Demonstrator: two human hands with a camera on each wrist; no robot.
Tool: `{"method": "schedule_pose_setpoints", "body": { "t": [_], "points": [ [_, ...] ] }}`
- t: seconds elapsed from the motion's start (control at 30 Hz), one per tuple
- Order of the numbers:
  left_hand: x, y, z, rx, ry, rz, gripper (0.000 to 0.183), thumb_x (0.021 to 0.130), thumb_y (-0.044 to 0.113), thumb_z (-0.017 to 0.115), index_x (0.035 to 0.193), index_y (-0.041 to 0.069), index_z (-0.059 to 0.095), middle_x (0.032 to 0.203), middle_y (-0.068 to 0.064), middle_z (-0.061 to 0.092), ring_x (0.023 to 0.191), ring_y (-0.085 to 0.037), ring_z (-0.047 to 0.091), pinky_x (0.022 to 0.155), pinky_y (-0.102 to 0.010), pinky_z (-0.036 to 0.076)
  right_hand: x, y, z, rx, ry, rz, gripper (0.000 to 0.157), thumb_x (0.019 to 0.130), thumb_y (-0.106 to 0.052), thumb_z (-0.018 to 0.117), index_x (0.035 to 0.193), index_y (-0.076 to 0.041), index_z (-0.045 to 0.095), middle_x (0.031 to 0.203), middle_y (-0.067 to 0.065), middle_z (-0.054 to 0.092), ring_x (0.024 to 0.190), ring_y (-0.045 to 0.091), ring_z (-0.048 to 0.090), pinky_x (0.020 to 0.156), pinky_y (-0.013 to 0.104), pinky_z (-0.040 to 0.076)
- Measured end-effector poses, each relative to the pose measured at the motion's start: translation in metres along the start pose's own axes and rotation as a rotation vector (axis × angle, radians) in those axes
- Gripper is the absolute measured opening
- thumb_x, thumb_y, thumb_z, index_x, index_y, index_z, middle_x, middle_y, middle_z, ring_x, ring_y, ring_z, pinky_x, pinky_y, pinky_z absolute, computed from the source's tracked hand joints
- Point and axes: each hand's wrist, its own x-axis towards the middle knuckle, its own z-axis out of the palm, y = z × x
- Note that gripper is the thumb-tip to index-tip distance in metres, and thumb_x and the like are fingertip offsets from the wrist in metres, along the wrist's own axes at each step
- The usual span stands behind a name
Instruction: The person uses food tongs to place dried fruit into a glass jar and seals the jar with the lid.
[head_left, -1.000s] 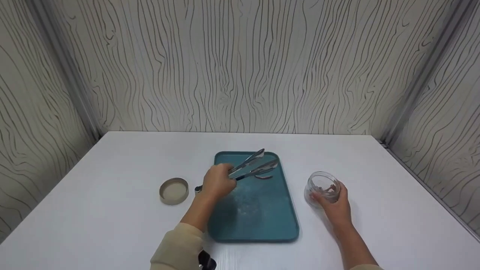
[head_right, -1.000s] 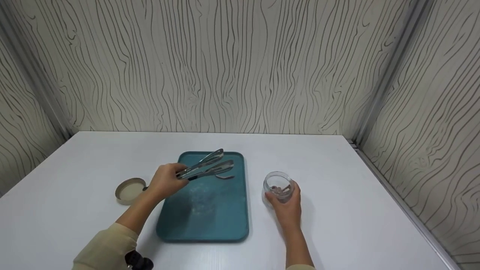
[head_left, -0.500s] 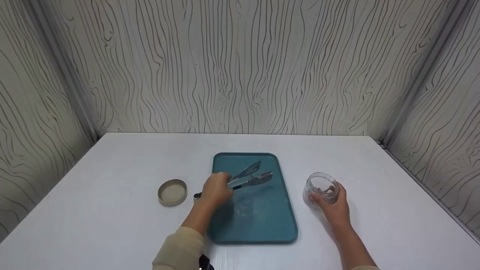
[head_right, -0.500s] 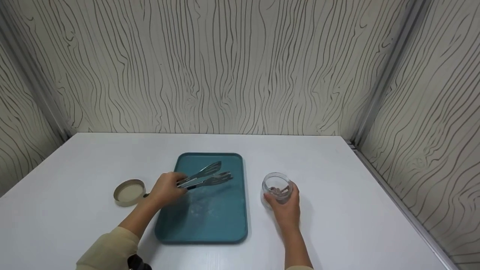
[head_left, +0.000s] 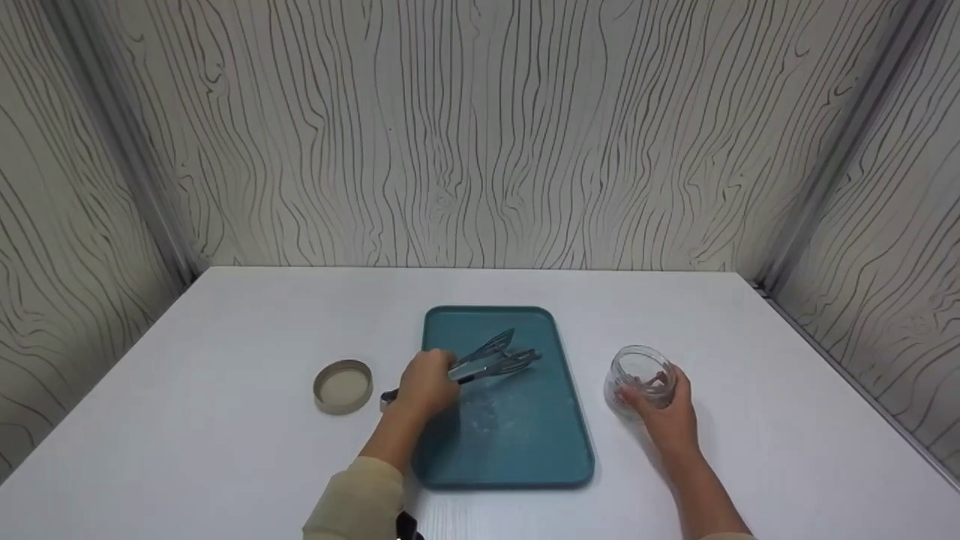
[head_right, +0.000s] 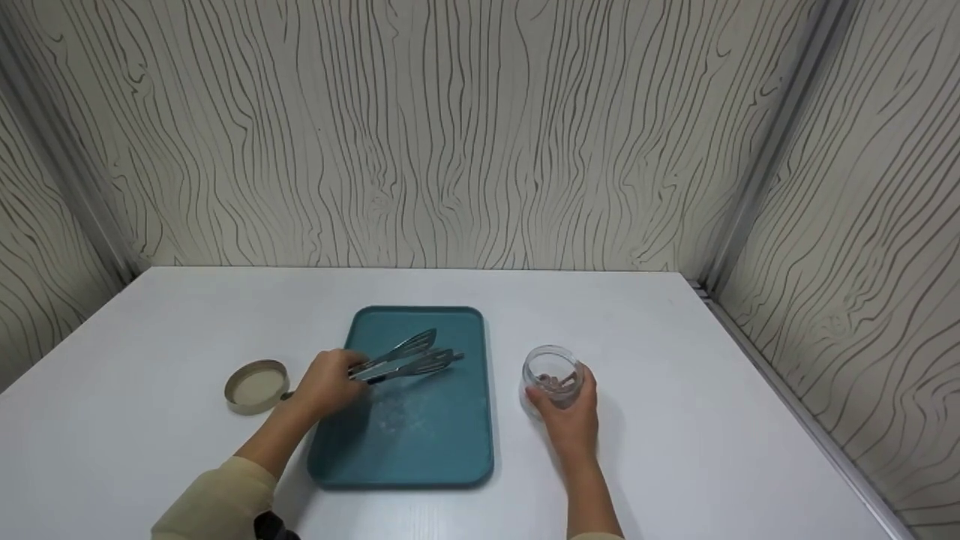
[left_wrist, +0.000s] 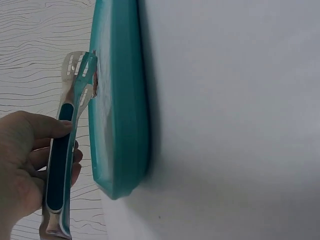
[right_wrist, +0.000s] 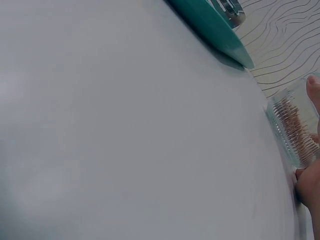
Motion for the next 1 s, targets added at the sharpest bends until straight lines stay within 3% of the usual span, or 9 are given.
{"method": "schedule_pose_setpoints", "body": {
  "t": [0.33,0.67,1.0],
  "points": [
    [-0.0005,0.0029,0.0012,0.024,0.01,-0.034,0.018,0.064,-0.004,0.058,0.078,0.004,0.065,0.063,-0.001,0.054,0.056,-0.014,0.047,0.053,-0.03,0.039,-0.0015,-0.0005,-0.001,0.014,0.005,-0.026,0.096,0.072,-0.039,0.066,0.137,-0.006,0.003,0.138,0.02,0.015,0.126,0.031,0.01,0.098,0.041,0.009],
    [-0.0014,0.005,0.0034,0.068,0.053,-0.011,0.013,0.065,-0.003,0.059,0.072,0.006,0.065,0.059,0.001,0.053,0.053,-0.014,0.044,0.052,-0.03,0.038,-0.0005,0.0008,-0.0005,0.014,0.011,-0.014,0.098,0.071,-0.039,0.067,0.137,-0.007,0.002,0.139,0.019,0.013,0.126,0.031,0.008,0.098,0.042,0.008],
    [-0.0033,0.0057,0.0043,0.139,0.08,0.025,0.017,0.067,-0.002,0.058,0.057,0.011,0.055,0.051,0.002,0.047,0.047,-0.012,0.039,0.048,-0.029,0.036,-0.0011,-0.0009,0.0002,-0.006,0.004,0.005,0.099,0.071,-0.043,0.065,0.138,-0.009,0.001,0.14,0.018,0.009,0.126,0.032,0.005,0.098,0.043,0.007]
  ]
}}
